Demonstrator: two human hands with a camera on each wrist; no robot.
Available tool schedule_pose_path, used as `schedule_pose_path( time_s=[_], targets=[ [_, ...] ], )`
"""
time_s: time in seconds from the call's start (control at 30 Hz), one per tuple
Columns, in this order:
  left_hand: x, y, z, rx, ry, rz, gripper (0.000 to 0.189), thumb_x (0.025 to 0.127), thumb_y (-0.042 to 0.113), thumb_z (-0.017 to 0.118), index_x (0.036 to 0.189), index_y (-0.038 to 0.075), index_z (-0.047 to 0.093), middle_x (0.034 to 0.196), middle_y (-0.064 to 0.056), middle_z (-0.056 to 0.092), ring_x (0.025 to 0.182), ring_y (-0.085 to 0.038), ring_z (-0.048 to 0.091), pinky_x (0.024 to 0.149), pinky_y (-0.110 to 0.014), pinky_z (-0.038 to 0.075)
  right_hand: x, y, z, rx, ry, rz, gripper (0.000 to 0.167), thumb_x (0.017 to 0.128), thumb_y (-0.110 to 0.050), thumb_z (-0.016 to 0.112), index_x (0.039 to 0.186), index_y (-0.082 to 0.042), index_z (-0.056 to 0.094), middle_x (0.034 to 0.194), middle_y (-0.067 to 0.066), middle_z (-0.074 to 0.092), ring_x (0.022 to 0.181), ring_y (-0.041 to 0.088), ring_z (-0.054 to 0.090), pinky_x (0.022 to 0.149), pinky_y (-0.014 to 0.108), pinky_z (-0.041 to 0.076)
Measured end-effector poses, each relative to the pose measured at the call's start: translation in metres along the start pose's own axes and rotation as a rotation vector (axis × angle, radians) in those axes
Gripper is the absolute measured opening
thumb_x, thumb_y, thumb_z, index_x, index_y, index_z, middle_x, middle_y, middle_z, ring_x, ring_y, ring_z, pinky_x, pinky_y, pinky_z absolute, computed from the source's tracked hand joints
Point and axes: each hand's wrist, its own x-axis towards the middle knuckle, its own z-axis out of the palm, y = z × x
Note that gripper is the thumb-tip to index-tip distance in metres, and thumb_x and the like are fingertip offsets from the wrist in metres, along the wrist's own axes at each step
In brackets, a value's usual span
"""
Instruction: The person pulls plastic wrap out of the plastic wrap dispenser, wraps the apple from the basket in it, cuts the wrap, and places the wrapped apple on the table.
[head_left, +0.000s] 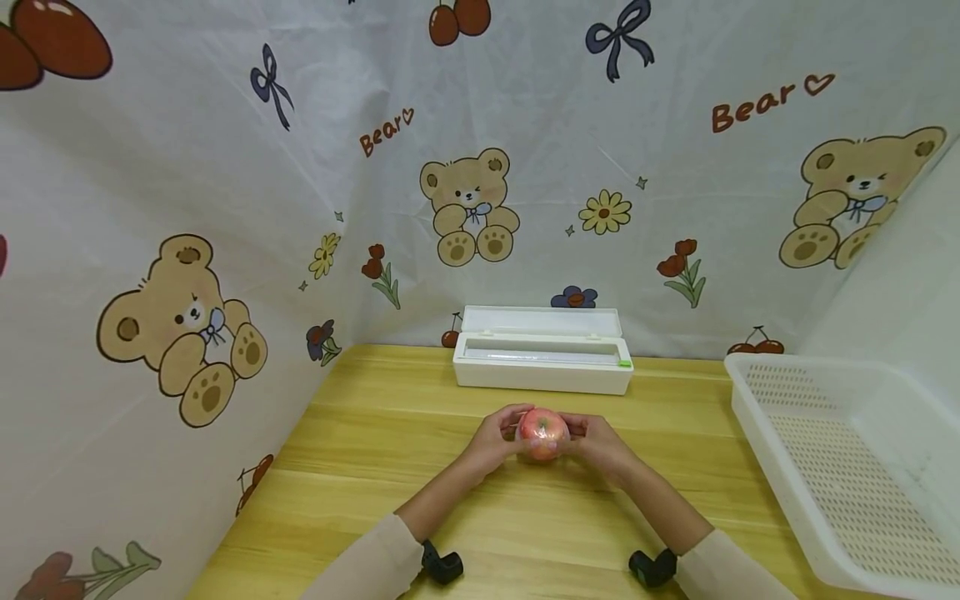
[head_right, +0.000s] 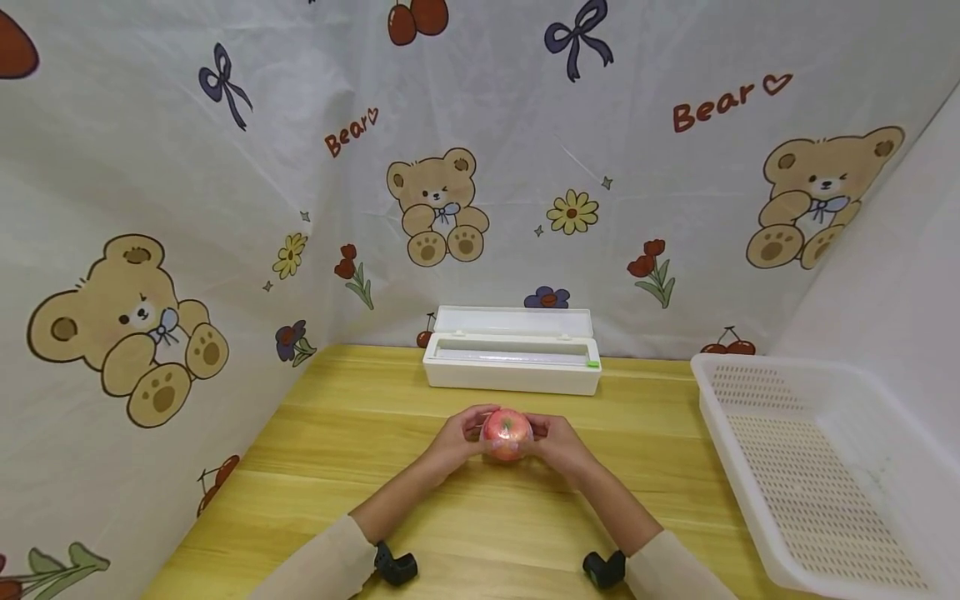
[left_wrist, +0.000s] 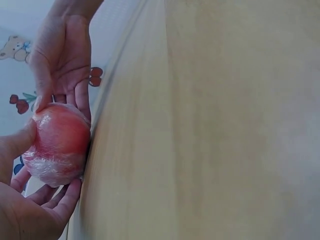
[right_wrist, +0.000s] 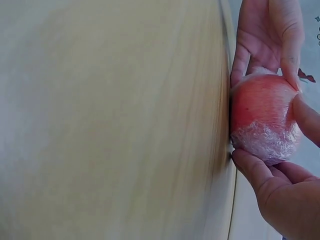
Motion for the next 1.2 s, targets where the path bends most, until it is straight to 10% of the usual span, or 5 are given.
schedule_pose_path(
  time_s=[0.67, 0.97, 1.2],
  targets=[
    [0.004, 0.003, 0.002, -0.003, -0.06, -0.046, 0.06, 0.086, 0.014, 0.083, 0.14, 0.015, 0.056, 0.13, -0.008, 0.062, 0.115, -0.023, 0.06, 0.097, -0.04, 0.053, 0.0, -0.002, -0.01, -0.015, -0.081, -0.017, 0.076, 0.09, -0.011, 0.076, 0.151, 0.009, 0.037, 0.145, 0.027, 0.052, 0.131, 0.037, 0.054, 0.1, 0.04, 0.054],
    [0.005, 0.018, -0.011, 0.08, -0.065, -0.096, 0.071, 0.09, 0.03, 0.08, 0.15, 0.015, 0.047, 0.138, -0.015, 0.057, 0.122, -0.031, 0.058, 0.097, -0.047, 0.054, -0.011, -0.03, -0.018, -0.41, -0.087, -0.126, 0.09, 0.088, -0.028, 0.08, 0.153, 0.011, 0.032, 0.151, 0.032, 0.042, 0.135, 0.052, 0.044, 0.108, 0.061, 0.042],
    [0.011, 0.058, -0.06, 0.272, 0.167, 0.086, 0.068, 0.09, 0.047, 0.076, 0.146, 0.016, 0.053, 0.139, -0.018, 0.059, 0.117, -0.035, 0.061, 0.088, -0.045, 0.058, -0.033, -0.097, -0.038, -0.666, 0.01, -0.248, 0.084, 0.097, -0.04, 0.069, 0.156, 0.005, 0.029, 0.152, 0.03, 0.041, 0.137, 0.049, 0.043, 0.108, 0.065, 0.04]
  ],
)
